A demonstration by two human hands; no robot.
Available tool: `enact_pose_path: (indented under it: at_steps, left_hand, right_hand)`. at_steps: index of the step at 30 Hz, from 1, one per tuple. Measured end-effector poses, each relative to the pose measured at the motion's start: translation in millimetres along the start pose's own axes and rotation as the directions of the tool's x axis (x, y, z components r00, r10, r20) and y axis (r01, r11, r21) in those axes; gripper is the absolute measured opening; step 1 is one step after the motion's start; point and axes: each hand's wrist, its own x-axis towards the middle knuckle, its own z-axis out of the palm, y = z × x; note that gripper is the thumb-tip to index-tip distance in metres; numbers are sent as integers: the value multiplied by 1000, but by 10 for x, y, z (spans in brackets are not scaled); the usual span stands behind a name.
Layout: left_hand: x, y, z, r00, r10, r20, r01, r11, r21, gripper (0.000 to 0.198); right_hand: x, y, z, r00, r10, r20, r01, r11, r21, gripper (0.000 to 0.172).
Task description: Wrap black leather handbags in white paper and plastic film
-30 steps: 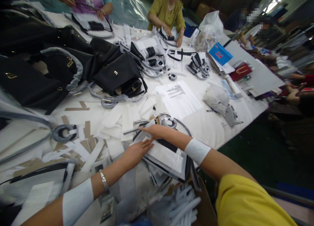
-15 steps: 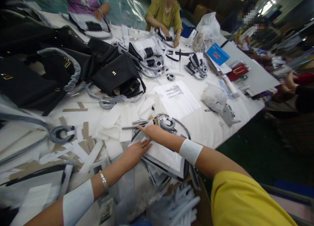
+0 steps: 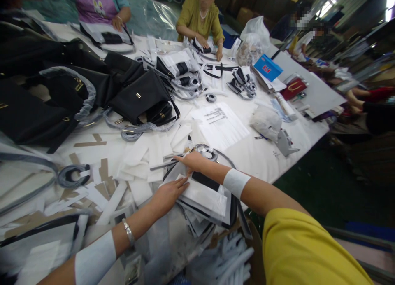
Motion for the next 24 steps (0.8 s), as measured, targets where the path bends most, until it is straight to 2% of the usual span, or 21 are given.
enact_pose_path:
  at_steps: [5,14,19,24]
  left_hand:
    - [8,-11,-14,1000,2,13,-2,1000,-11,44]
    - [12,0,-20,999,-13,44,12,1000,8,48]
    - [-13,4,-12,999,-13,45,12,999,32,50]
    - [-44,-1,12,1000,-18,24,17,999,41,52]
  right_hand:
    - [-2,126,101,997,-50,-65,51,998,22,109]
    - [6,352,153,998,34,-60,-24,988,151,101]
    - [-103,442,115,985,157,-68,-144,974,173,84]
    - [-454,217,119,932,338,-132,-304,926,225,58]
